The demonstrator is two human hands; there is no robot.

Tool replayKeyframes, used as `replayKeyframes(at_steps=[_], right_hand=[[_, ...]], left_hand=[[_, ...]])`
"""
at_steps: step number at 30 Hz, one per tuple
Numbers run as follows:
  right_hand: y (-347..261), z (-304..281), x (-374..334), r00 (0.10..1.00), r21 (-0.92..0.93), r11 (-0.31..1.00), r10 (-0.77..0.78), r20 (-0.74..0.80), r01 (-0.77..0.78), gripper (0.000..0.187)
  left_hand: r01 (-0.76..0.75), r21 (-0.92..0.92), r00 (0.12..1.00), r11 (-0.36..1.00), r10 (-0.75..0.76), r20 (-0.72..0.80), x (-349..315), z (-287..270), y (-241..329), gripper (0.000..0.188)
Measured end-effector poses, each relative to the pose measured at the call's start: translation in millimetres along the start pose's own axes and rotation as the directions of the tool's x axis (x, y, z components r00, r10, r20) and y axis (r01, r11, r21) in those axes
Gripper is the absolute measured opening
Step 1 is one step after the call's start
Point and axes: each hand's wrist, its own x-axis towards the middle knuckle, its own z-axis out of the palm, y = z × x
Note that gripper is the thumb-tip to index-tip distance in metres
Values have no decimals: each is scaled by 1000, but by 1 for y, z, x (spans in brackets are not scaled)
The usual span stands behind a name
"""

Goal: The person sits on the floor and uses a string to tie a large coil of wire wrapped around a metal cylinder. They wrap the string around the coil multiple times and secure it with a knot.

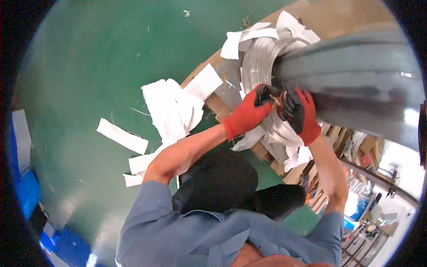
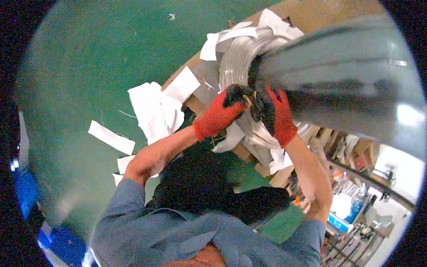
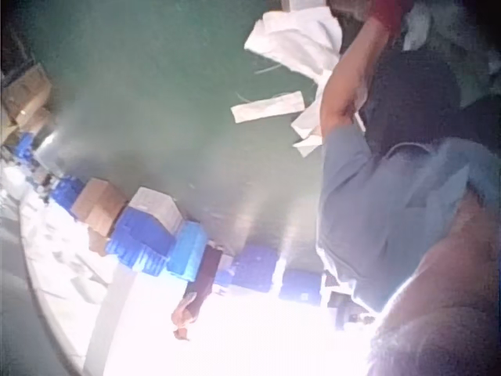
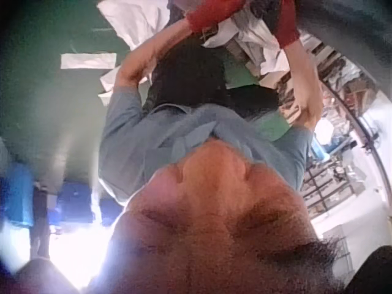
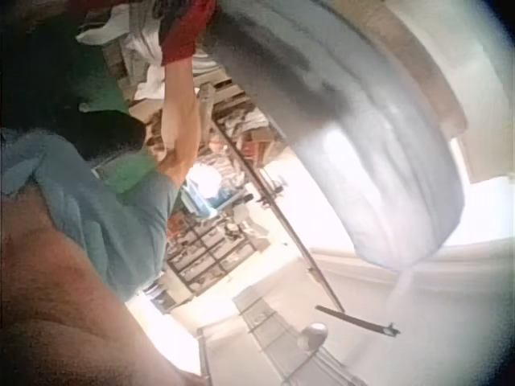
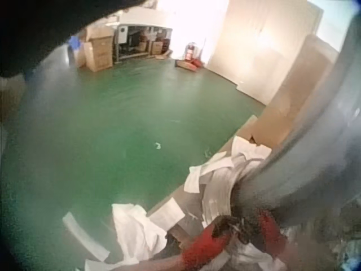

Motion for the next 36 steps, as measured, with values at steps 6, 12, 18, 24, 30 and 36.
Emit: replayKeyframes(at_steps=[6, 12, 18, 24, 30, 36], right_hand=[[-87, -52, 6, 908, -325, 851, -355, 220, 412, 46], [-118, -83, 4, 904, -63, 963, -224, 364, 264, 31], [-82, -48, 11, 899, -5, 982, -171, 404, 189, 23], [-122, -82, 33, 727, -78, 926, -235, 645, 369, 24], [-71, -32, 15, 732, 115, 905, -402, 550, 410, 19], [-64, -21, 2, 771, 14, 852, -481, 417, 523, 34]], left_hand=[[-22, -69, 996, 997, 15, -93, 3, 17, 23, 24], [-57, 161, 998, 985, 62, -30, -10, 16, 18, 58], [-13, -58, 988, 998, 22, 155, -27, -37, -50, 62], [11, 135, 978, 991, -39, 207, 8, -47, 24, 61], [366, -232, 930, 901, -344, 132, -17, -62, -42, 35], [198, -225, 976, 954, -171, 133, -9, -56, -1, 42]])
